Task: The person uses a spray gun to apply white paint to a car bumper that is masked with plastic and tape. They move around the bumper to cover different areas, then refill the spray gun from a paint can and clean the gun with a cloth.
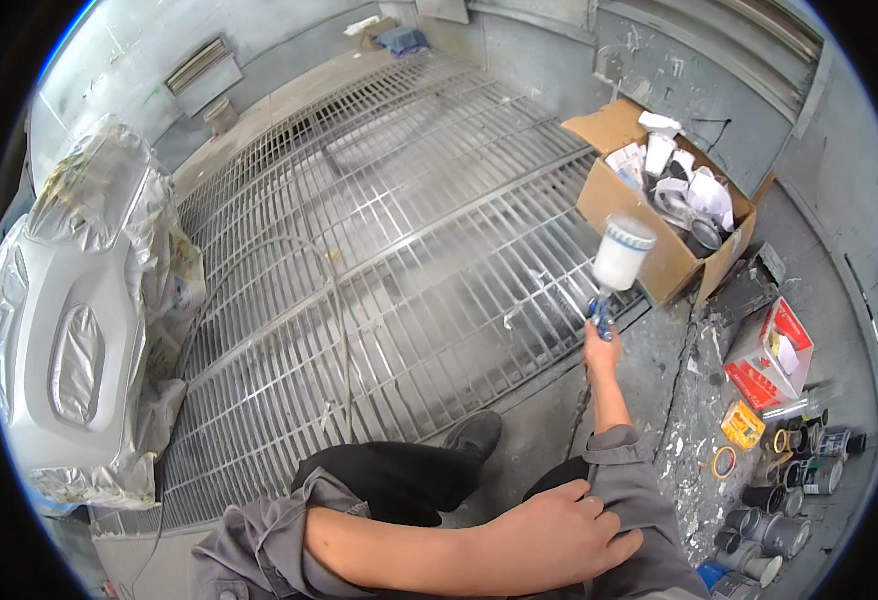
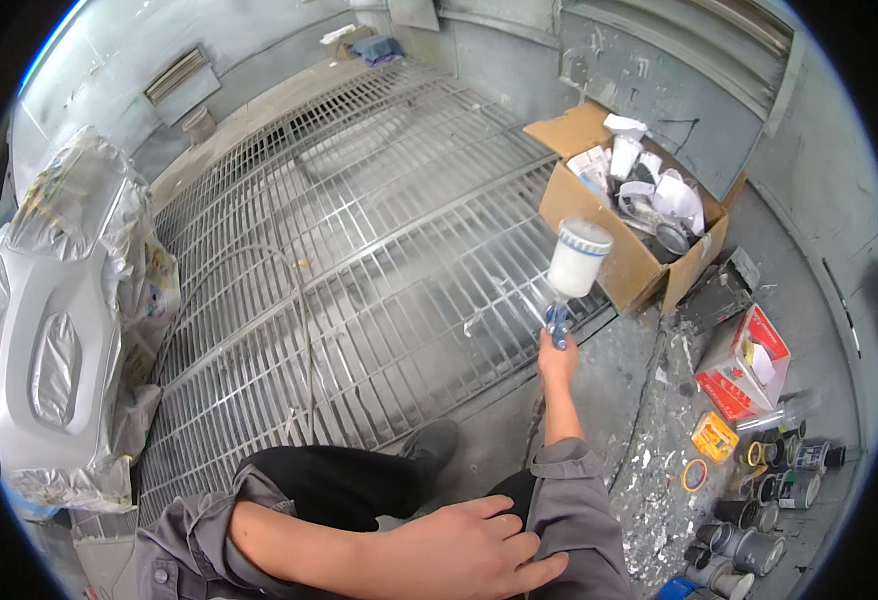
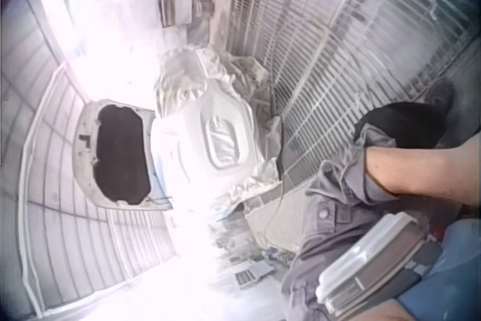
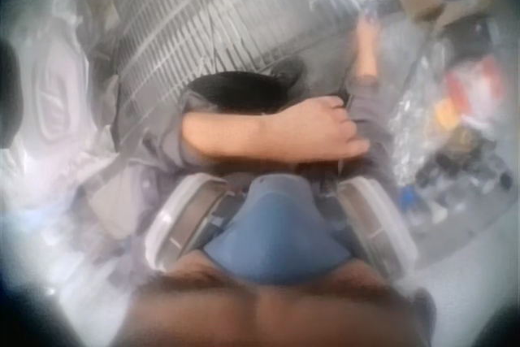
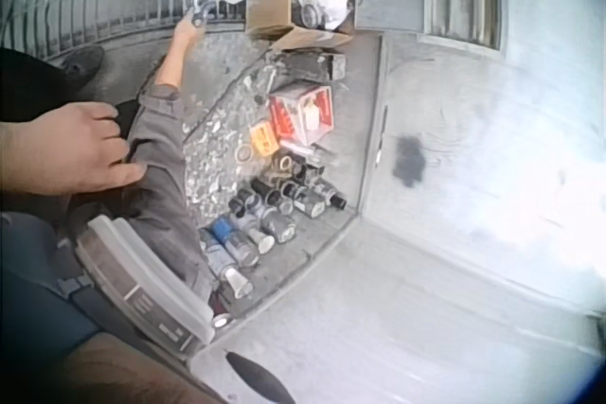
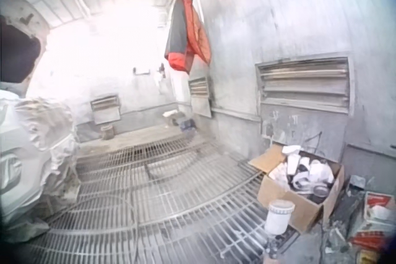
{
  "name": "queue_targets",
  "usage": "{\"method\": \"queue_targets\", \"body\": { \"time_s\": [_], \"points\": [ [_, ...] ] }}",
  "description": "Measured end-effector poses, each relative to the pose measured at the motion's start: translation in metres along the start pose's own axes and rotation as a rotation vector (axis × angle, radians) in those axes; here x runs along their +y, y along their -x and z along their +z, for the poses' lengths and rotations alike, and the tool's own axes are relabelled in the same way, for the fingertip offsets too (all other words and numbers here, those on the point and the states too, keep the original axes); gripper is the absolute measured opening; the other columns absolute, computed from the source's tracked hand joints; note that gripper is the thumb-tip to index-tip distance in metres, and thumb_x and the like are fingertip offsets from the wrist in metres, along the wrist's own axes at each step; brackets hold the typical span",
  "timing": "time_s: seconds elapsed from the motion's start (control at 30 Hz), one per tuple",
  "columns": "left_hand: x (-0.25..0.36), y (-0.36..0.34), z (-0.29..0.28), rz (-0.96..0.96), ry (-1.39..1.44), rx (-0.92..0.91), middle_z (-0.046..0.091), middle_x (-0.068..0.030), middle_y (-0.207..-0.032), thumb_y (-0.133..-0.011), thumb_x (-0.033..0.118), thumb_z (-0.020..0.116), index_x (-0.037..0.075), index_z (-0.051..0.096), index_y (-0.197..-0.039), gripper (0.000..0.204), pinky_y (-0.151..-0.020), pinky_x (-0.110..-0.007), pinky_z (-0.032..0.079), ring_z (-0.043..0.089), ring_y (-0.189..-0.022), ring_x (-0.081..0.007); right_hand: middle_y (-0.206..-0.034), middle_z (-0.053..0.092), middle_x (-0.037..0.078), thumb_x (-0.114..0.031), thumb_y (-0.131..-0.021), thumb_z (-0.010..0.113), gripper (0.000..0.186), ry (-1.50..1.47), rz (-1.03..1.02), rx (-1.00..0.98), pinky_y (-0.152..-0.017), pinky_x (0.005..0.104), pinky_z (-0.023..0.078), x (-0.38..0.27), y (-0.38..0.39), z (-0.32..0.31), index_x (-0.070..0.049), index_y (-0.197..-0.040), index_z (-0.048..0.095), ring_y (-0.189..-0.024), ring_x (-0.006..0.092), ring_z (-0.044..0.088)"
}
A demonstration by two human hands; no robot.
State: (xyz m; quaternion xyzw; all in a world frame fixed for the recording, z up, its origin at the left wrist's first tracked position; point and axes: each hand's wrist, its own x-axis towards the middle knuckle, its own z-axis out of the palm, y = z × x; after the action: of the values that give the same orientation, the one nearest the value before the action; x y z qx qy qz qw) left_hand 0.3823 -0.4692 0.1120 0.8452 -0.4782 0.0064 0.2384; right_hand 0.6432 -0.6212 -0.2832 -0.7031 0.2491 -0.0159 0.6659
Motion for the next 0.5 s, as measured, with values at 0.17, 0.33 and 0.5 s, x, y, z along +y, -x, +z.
{"method": "queue_targets", "body": {
  "time_s": [0.17, 0.33, 0.5],
  "points": [
    [0.0, -0.002, 0.002, -0.013, -0.05, -0.017, 0.062, 0.0007, -0.08, -0.09, 0.022, 0.06, 0.019, 0.064, -0.104, 0.014, -0.074, -0.034, 0.047, 0.065, -0.078, -0.0193, -0.09, 0.072, 0.011, -0.026, -0.088, 0.082, 0.039, 0.04, 0.074, 0.043, -0.073, 0.0366, 0.053, -0.001, 0.016, 0.003, 0.003, -0.113, 0.072, -0.079, 0.0175, 0.066],
    [-0.003, -0.001, 0.007, 0.009, -0.082, 0.029, 0.061, 0.0016, -0.08, -0.089, 0.021, 0.06, 0.019, 0.064, -0.101, 0.013, -0.075, -0.034, 0.047, 0.064, -0.077, -0.019, -0.104, 0.075, 0.015, -0.029, -0.085, 0.084, 0.048, 0.133, 0.147, 0.011, -0.084, 0.0397, 0.054, 0.013, 0.017, -0.001, 0.004, -0.118, 0.072, -0.092, 0.0245, 0.071],
    [-0.001, -0.005, 0.005, 0.054, -0.044, 0.015, 0.061, 0.002, -0.079, -0.088, 0.021, 0.06, 0.02, 0.063, -0.099, 0.011, -0.074, -0.034, 0.047, 0.063, -0.076, -0.0188, -0.081, 0.071, 0.01, -0.03, -0.083, 0.087, 0.043, 0.134, 0.0, 0.054, -0.059, 0.0375, 0.05, 0.012, 0.0, -0.02, 0.0, -0.11, 0.073, -0.063, 0.0198, 0.065]
  ]
}}
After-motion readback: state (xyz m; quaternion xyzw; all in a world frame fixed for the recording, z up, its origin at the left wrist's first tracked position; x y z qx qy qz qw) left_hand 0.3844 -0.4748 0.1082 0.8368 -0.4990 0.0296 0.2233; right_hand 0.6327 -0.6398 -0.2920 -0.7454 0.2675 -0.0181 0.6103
